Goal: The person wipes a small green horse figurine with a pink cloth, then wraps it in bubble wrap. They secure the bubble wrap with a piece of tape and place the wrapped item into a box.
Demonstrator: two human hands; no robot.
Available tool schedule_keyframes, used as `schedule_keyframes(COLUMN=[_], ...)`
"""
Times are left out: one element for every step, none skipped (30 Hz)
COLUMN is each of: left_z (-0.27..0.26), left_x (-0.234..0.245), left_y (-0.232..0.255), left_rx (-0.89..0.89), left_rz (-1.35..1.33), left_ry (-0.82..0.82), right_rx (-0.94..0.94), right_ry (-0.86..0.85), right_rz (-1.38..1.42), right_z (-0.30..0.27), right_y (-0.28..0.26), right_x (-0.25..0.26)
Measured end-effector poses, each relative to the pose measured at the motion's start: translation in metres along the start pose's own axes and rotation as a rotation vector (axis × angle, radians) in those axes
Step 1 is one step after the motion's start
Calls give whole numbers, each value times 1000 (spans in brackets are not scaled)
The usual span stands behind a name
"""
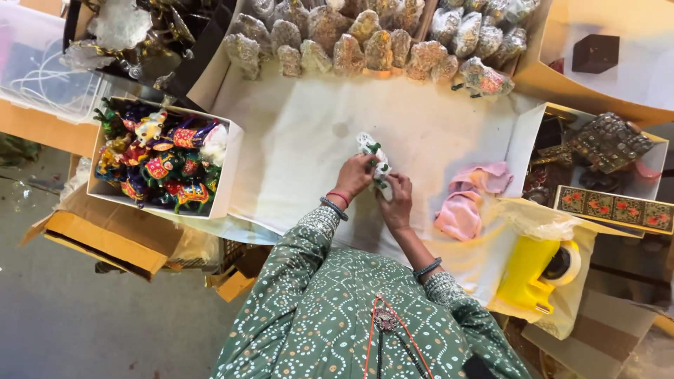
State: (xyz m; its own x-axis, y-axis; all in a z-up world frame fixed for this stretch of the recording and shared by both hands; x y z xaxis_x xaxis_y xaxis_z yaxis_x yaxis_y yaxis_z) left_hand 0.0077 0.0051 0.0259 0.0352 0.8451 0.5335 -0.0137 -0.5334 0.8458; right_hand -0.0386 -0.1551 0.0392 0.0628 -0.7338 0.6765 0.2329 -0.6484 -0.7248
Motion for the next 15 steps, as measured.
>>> schedule_keyframes(left_z=[0, 0, -1, -2, -1, 0, 0, 0, -1, -1, -1, -2, -1, -1, -1], left_x=[-1, -1, -3, -2, 0, 2, 2, 2, 1, 2, 2, 1, 2, 3, 5], left_y=[-2, -4, -6, -5, -4, -4, -3, -3, -2, 0, 2, 4, 5, 5, 5], left_rx=[-1, -27, -52, -52, -30, -7, -7, -17, -26, -26, -34, -43, -45, -28, -9], left_rz=[1, 19, 35, 33, 19, 5, 5, -14, -34, -35, -24, -13, -11, -12, -12], left_ry=[-1, 10, 17, 14, -15, -44, -44, -34, -28, -32, -22, -12, -14, -25, -36], right_rx=[0, 65, 128, 125, 132, 138, 139, -26, -195, -198, -174, -150, -150, -175, -200], right_ry=[2, -3, -10, -9, 4, 17, 18, 28, 38, 40, 84, 128, 131, 129, 126], right_rz=[1, -26, -54, -56, 33, 123, 123, 196, 267, 267, 252, 237, 238, 218, 200], right_z=[2, 5, 5, 4, 5, 5, 8, 11, 12, 16, 19, 22, 23, 24, 24], right_y=[-2, -5, -7, -3, 1, 5, 0, 0, -1, -9, -17, -24, -20, -15, -11], right_x=[1, 2, 4, 4, 4, 4, 6, 8, 9, 10, 12, 15, 11, 7, 3])
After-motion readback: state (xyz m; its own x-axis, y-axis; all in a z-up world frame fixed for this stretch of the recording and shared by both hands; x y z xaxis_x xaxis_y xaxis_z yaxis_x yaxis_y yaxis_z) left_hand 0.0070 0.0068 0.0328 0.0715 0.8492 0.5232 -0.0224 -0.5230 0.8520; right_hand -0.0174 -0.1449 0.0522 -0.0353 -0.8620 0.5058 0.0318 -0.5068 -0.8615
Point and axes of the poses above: each hand's wrist, its own z-axis towards the middle knuckle, its own x-axis out of the back of the hand, y = z × x, the point moved 2 cm from there along z, towards the middle knuckle, and after that the axes turned 5 degrees about -y, right-handed, at the moved point
